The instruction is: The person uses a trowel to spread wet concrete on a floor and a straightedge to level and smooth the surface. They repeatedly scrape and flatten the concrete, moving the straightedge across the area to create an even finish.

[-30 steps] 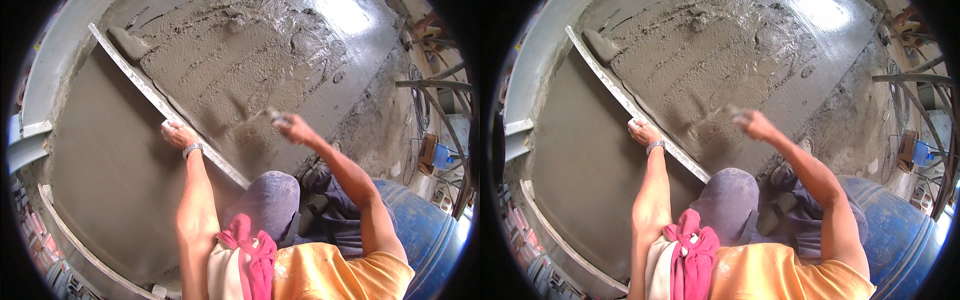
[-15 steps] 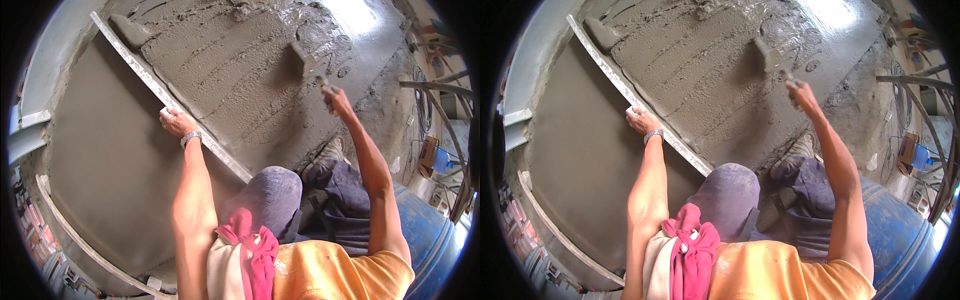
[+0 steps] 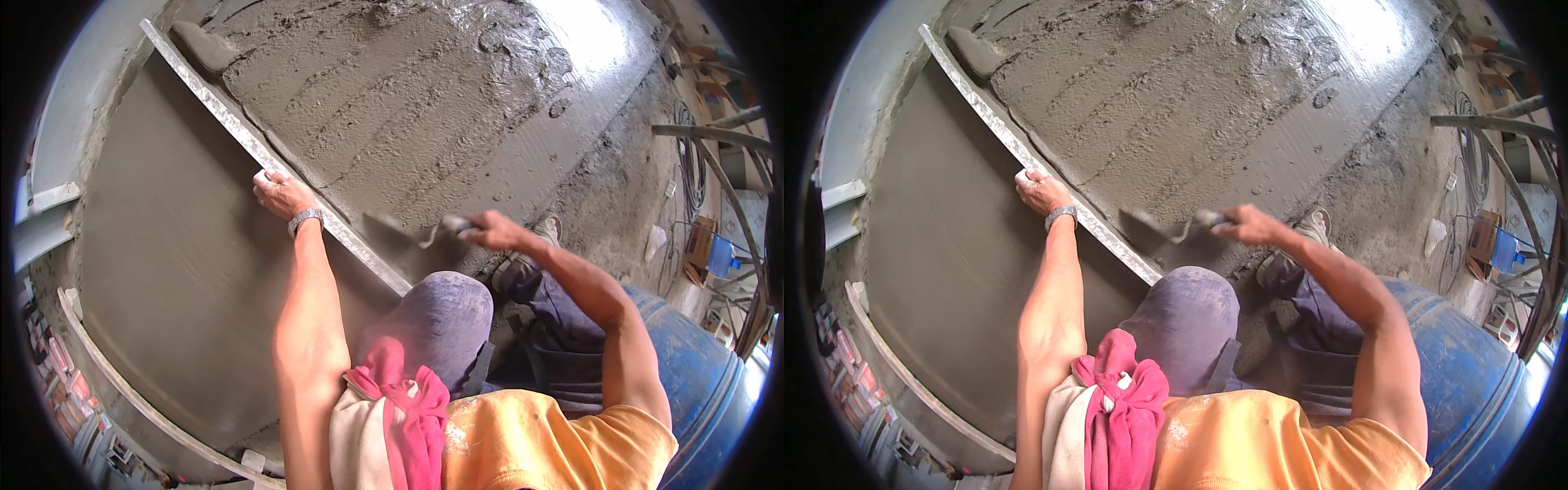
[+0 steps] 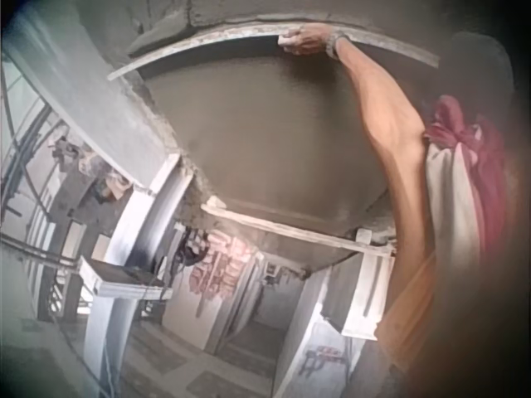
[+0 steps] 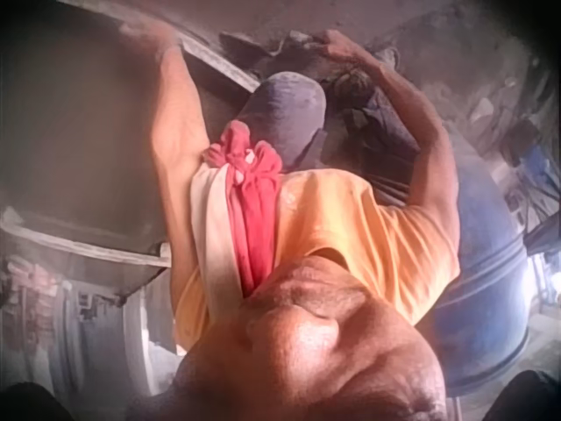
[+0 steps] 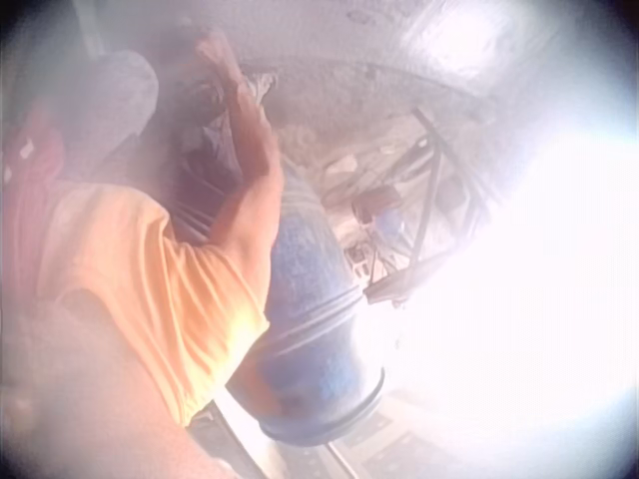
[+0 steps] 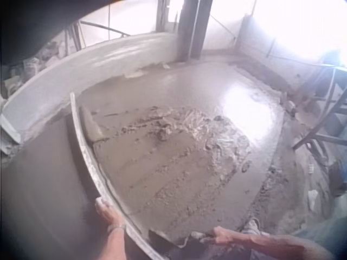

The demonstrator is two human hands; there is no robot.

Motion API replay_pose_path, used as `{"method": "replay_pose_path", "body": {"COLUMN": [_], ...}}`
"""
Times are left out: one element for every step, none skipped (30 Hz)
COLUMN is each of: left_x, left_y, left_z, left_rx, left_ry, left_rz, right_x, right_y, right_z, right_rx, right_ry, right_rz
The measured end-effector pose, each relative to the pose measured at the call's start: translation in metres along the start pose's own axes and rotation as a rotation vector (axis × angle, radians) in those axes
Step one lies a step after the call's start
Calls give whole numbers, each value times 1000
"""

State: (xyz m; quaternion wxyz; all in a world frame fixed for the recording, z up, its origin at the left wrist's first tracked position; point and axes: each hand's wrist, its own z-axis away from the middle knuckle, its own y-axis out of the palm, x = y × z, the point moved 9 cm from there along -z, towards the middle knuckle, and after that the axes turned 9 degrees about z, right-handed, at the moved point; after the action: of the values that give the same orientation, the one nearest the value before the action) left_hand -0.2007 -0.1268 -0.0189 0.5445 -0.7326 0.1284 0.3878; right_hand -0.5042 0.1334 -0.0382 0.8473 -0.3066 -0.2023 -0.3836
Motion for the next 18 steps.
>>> {"method": "replay_pose_path", "body": {"left_x": [4,0,-1,-2,-3,-5,-7,-7,-6,-10,-15,-16,-15,-12,-7,-11,-13,-16], "left_y": [-4,-2,-2,-2,-3,-1,3,9,8,5,3,5,4,3,-5,-3,-5,0], "left_z": [-3,-1,0,0,-1,0,1,3,2,2,4,4,2,2,-4,-3,-3,-1], "left_rx": [-16,-13,-5,1,5,31,42,51,51,14,-19,-22,11,14,2,9,6,28], "left_ry": [4,12,10,8,7,0,-2,-7,-14,31,77,111,77,72,68,83,97,100], "left_rz": [-8,4,10,18,28,3,-8,-22,-53,-38,-27,-70,-79,-81,-98,-91,-96,-73], "right_x": [3,-29,-52,-72,-89,-105,-108,-112,-100,-82,-59,-22,23,71,120,151,186,207], "right_y": [-24,-47,-77,-107,-141,-173,-199,-223,-239,-250,-258,-260,-253,-246,-231,-229,-221,-220], "right_z": [5,4,6,10,16,25,30,34,31,17,4,-14,-39,-60,-87,-113,-139,-168], "right_rx": [-4,-44,-131,-221,-350,-481,-536,-648,-719,-710,-700,-675,-643,-611,-523,-474,-457,-456], "right_ry": [72,106,175,241,279,311,252,262,268,227,190,67,-53,-170,-202,-286,-342,-384], "right_rz": [-23,-44,-89,-133,-235,-337,-408,-401,-406,-396,-388,-382,-380,-371,-404,-339,-334,-337]}}
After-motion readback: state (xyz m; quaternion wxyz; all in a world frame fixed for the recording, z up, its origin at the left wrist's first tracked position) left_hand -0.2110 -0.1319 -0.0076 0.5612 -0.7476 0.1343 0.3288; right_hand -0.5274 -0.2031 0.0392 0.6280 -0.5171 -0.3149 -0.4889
